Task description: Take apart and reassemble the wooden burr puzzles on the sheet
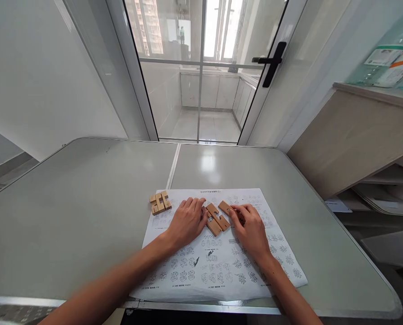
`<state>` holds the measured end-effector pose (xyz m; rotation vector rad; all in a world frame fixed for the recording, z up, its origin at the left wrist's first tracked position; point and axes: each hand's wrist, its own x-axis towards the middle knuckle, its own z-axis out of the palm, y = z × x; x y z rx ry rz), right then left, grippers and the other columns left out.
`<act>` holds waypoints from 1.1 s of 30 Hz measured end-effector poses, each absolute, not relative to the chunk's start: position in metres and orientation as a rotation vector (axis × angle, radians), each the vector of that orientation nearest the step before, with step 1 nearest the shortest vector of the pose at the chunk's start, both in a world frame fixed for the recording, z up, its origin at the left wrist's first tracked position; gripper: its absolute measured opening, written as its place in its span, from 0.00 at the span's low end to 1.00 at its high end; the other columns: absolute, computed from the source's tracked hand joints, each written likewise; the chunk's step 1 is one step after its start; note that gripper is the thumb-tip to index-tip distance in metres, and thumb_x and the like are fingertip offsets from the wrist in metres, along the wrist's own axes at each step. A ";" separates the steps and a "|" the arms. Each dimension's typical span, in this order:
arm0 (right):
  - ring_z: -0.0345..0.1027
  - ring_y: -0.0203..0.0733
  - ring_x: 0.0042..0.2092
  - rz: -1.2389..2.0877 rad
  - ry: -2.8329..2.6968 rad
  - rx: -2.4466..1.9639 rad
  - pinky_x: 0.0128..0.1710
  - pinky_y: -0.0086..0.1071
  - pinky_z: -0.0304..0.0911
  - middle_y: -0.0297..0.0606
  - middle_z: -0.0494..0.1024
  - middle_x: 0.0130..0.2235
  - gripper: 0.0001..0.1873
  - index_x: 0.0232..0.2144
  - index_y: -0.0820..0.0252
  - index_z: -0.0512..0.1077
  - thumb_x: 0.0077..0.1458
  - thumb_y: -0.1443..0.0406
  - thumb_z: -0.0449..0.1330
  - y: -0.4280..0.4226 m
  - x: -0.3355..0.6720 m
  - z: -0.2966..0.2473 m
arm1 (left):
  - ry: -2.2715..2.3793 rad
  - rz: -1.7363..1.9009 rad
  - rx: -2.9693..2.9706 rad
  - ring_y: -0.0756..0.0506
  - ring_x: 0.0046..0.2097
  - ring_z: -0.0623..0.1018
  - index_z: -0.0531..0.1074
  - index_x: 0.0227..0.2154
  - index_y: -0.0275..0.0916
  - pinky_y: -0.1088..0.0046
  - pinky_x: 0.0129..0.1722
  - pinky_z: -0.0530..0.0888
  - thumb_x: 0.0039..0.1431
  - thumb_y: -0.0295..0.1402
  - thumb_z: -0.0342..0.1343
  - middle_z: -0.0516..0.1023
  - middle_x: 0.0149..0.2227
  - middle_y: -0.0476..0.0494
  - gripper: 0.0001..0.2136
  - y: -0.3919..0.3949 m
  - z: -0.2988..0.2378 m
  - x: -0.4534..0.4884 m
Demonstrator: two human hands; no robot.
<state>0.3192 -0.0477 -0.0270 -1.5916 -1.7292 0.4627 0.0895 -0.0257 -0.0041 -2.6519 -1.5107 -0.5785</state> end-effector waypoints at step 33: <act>0.80 0.49 0.42 0.864 -1.765 -1.356 0.44 0.41 0.74 0.43 0.85 0.45 0.17 0.49 0.54 0.74 0.69 0.51 0.55 -0.062 0.309 -0.008 | -1.199 -0.858 -3.044 0.37 0.60 0.73 0.71 0.51 0.42 0.54 0.60 0.72 0.64 0.42 0.62 0.77 0.53 0.38 0.17 -0.037 -0.001 0.090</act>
